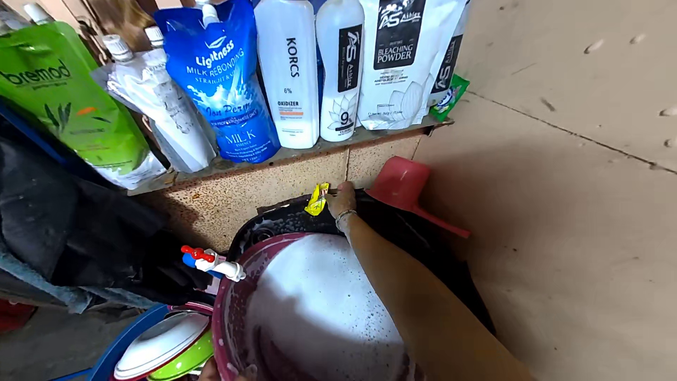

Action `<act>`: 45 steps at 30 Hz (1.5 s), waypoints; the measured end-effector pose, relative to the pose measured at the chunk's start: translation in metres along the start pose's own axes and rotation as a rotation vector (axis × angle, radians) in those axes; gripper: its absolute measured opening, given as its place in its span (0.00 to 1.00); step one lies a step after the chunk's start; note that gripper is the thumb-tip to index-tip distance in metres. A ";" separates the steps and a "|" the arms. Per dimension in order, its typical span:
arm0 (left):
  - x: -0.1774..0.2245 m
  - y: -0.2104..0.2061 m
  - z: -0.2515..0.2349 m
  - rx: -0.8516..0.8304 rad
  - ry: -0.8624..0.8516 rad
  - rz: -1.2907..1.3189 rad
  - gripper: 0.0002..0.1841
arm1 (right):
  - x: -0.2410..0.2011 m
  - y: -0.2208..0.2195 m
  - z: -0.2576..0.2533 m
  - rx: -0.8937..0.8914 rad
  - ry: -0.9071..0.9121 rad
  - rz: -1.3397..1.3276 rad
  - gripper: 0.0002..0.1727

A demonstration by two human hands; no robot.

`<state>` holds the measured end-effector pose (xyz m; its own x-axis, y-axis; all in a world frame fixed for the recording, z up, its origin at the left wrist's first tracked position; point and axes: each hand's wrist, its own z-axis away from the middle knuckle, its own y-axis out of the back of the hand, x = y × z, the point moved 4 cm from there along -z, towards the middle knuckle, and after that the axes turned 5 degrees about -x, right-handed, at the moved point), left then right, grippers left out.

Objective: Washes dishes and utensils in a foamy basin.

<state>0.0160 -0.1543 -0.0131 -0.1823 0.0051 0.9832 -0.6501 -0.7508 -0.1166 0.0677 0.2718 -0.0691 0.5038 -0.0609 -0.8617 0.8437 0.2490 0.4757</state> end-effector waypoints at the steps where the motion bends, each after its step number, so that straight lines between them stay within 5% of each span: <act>1: 0.000 0.000 0.000 -0.014 -0.005 0.005 0.16 | 0.003 0.004 0.004 0.009 -0.016 0.046 0.36; 6: 0.002 -0.003 0.003 -0.035 -0.007 0.028 0.16 | 0.031 0.011 0.033 -0.032 0.136 0.181 0.24; 9: 0.005 -0.003 0.005 -0.026 0.006 0.019 0.16 | 0.054 -0.005 0.064 -0.266 0.338 0.304 0.23; 11: 0.006 -0.004 0.005 -0.015 0.015 0.005 0.17 | 0.066 -0.019 0.083 -0.450 0.277 0.392 0.26; 15: 0.006 -0.003 0.004 -0.016 0.015 -0.007 0.18 | 0.078 -0.052 0.102 -0.438 0.034 0.208 0.26; 23: 0.003 0.003 0.000 -0.032 0.030 -0.037 0.18 | 0.018 -0.139 0.184 -0.359 0.066 -0.039 0.37; 27: -0.001 0.010 -0.005 -0.023 0.022 -0.055 0.18 | -0.023 -0.156 0.257 -0.581 0.081 -0.142 0.34; 30: -0.002 0.015 -0.012 -0.035 -0.019 -0.047 0.18 | -0.023 -0.140 0.311 -0.741 0.266 -0.329 0.31; 35: -0.002 0.018 -0.018 -0.034 -0.080 -0.015 0.14 | 0.011 -0.044 0.343 -1.252 0.300 0.076 0.28; 39: -0.002 0.018 -0.019 -0.020 -0.080 -0.017 0.14 | 0.069 0.031 0.314 -1.232 0.351 0.291 0.25; 42: -0.003 0.017 -0.021 -0.035 -0.081 -0.007 0.14 | 0.112 0.062 0.266 -1.201 0.213 0.833 0.34; 45: -0.002 0.014 -0.019 -0.048 -0.066 -0.005 0.13 | 0.121 0.067 0.217 -1.180 0.262 1.209 0.29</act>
<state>-0.0074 -0.1524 -0.0191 -0.1309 -0.0365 0.9907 -0.6859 -0.7182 -0.1171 0.2251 0.0711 -0.1028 0.5614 0.8037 -0.1971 -0.6117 0.5634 0.5553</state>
